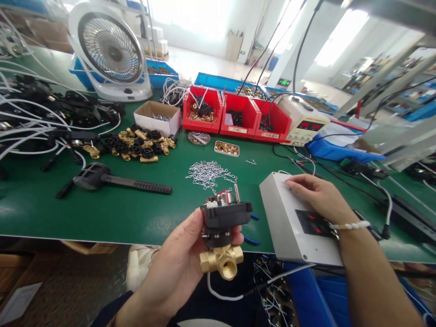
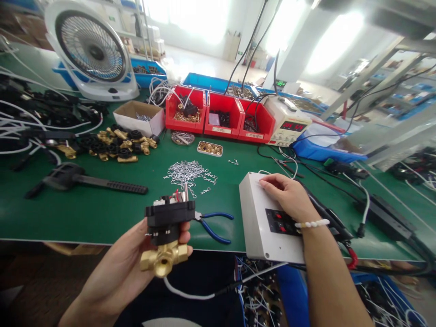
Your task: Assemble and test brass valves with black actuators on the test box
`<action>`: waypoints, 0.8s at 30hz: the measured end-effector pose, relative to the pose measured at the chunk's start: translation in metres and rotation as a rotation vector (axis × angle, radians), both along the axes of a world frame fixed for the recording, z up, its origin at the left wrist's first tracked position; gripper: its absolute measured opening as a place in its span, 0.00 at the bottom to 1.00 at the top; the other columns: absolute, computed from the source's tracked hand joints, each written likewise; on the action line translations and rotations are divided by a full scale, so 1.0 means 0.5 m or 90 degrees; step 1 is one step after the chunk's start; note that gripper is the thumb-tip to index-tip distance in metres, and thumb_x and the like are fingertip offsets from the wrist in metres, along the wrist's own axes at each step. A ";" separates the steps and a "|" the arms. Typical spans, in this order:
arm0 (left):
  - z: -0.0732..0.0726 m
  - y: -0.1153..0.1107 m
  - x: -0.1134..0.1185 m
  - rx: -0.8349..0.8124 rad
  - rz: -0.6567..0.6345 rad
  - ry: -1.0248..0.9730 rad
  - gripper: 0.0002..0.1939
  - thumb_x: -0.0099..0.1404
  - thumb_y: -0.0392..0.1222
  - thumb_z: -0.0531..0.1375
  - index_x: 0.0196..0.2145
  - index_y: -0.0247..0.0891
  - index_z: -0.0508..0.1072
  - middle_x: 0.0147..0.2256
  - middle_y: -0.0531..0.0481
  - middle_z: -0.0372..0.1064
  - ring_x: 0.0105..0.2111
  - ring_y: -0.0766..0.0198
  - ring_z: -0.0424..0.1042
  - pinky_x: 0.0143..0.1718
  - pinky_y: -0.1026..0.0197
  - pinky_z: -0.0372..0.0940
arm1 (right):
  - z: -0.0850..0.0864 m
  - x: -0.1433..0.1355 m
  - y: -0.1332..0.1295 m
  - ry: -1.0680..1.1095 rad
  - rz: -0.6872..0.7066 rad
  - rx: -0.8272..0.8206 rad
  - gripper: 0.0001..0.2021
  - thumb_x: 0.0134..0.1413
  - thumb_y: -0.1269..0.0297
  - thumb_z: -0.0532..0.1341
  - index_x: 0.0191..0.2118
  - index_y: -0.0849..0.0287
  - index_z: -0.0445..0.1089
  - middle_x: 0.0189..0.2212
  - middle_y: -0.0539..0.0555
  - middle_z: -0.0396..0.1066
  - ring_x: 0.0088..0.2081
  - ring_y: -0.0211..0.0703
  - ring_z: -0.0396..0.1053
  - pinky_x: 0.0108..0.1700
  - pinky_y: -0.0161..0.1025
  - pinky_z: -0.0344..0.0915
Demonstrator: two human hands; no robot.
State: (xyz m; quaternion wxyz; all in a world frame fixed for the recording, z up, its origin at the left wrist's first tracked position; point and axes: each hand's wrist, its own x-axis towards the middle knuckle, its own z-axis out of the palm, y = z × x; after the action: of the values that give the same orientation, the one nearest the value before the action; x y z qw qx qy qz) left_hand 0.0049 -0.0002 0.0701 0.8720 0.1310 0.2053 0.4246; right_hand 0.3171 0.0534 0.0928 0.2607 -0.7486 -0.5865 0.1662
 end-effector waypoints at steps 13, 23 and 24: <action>0.007 -0.006 -0.003 0.000 -0.002 -0.021 0.16 0.73 0.43 0.54 0.42 0.32 0.80 0.36 0.42 0.80 0.36 0.60 0.79 0.40 0.60 0.75 | 0.003 -0.002 -0.001 -0.006 -0.005 -0.013 0.21 0.43 0.43 0.62 0.34 0.57 0.74 0.34 0.58 0.77 0.35 0.52 0.70 0.41 0.47 0.65; -0.010 0.000 0.007 -0.001 -0.096 -0.286 0.17 0.60 0.46 0.68 0.40 0.27 0.78 0.22 0.50 0.73 0.21 0.68 0.74 0.30 0.64 0.74 | -0.001 0.009 0.013 -0.028 0.001 -0.037 0.27 0.39 0.39 0.62 0.36 0.59 0.75 0.34 0.59 0.77 0.34 0.52 0.71 0.37 0.47 0.64; -0.011 -0.001 0.008 0.010 -0.101 -0.288 0.19 0.59 0.49 0.69 0.40 0.29 0.78 0.22 0.51 0.73 0.20 0.68 0.73 0.30 0.64 0.74 | -0.002 0.010 0.017 -0.036 -0.006 -0.033 0.27 0.39 0.38 0.62 0.35 0.58 0.75 0.33 0.59 0.77 0.34 0.53 0.70 0.37 0.47 0.63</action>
State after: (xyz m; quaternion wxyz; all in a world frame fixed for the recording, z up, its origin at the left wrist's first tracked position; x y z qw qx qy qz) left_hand 0.0087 -0.0005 0.0646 0.9254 0.0553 -0.0096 0.3748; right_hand 0.3220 0.0620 0.0918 0.2255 -0.7623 -0.5854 0.1591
